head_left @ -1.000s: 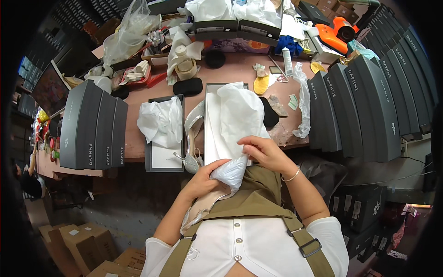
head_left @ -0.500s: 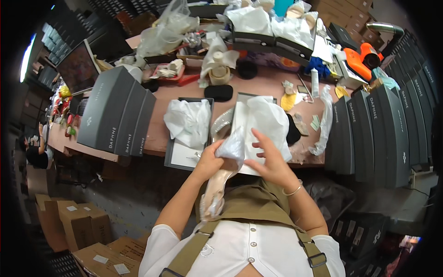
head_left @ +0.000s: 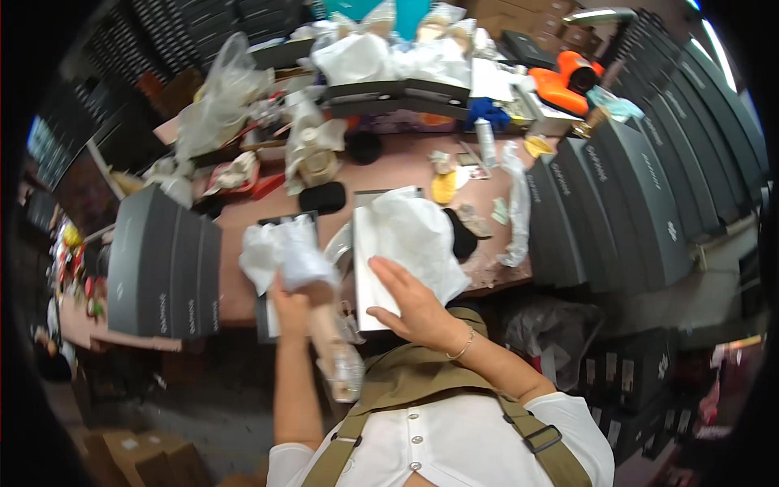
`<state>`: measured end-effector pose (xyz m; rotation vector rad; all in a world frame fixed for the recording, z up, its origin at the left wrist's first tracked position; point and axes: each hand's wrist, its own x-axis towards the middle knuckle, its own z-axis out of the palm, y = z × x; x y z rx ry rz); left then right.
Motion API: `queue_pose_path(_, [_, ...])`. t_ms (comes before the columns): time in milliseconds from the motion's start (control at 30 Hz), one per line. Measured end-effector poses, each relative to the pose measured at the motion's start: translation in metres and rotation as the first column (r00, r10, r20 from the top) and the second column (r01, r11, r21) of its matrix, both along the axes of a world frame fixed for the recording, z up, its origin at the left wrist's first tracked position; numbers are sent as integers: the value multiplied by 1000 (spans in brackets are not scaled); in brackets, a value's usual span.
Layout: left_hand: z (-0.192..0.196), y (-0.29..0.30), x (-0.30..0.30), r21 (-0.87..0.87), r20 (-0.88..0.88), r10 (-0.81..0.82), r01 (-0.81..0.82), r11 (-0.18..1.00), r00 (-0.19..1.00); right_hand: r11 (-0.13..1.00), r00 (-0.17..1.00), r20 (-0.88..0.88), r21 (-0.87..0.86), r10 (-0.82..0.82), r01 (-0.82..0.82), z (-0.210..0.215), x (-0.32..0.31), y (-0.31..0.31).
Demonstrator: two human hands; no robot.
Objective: The recorder is inspecting high-heeled shoes, cleaning them with a brush, and packing them into tissue paper and shoe boxes.
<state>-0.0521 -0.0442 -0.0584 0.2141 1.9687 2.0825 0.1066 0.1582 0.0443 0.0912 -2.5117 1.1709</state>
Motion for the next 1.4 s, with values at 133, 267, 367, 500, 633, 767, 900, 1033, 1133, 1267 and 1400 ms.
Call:
queue_pose_path(133, [40, -22, -65, -352, -289, -64, -44, 935, 955, 822, 834, -75, 142, -547, 552, -10, 29, 111])
queue_pose_path(267, [88, 32, -45, -521, -537, -279, -53, 852, 796, 519, 575, -22, 403, -818, 754, -44, 56, 207])
queue_pose_path(367, [87, 81, -8, -422, -355, -517, 360, 832, 779, 498, 464, 188, 421, -866, 759, -90, 49, 253])
queue_pose_path(500, [102, 120, 23, -526, -477, -595, 332, 783, 647, 691, 698, -42, 115, -715, 714, -61, 31, 249])
queue_pose_path(633, [124, 135, 29, -583, -731, -603, 168, 795, 318, 957, 951, 303, -252, -66, 146, 40, 34, 166])
queue_pose_path(767, [153, 132, 22, -691, -711, -702, 145, 708, 35, 868, 785, 440, -436, 436, -238, 64, 38, 134])
queue_pose_path(900, [146, 100, 17, -751, -606, -795, 344, 563, -24, 706, 673, 429, -680, 603, -199, 50, 34, 136])
queue_pose_path(1033, [140, 66, 19, -471, 33, -760, 681, 561, 649, 854, 745, 509, -498, 430, -153, 55, 35, 123])
queue_pose_path(1133, [131, 51, 8, -569, -152, -731, 546, 615, 666, 962, 824, 558, 160, 96, -220, 38, 43, 123])
queue_pose_path(1267, [97, 42, 3, -729, -111, -776, 480, 488, 621, 917, 894, 362, 382, -264, 116, -27, 53, 129])
queue_pose_path(1400, [63, 17, -4, -614, 56, -706, 582, 533, 706, 761, 885, 458, -543, -87, 355, -69, 74, 139])
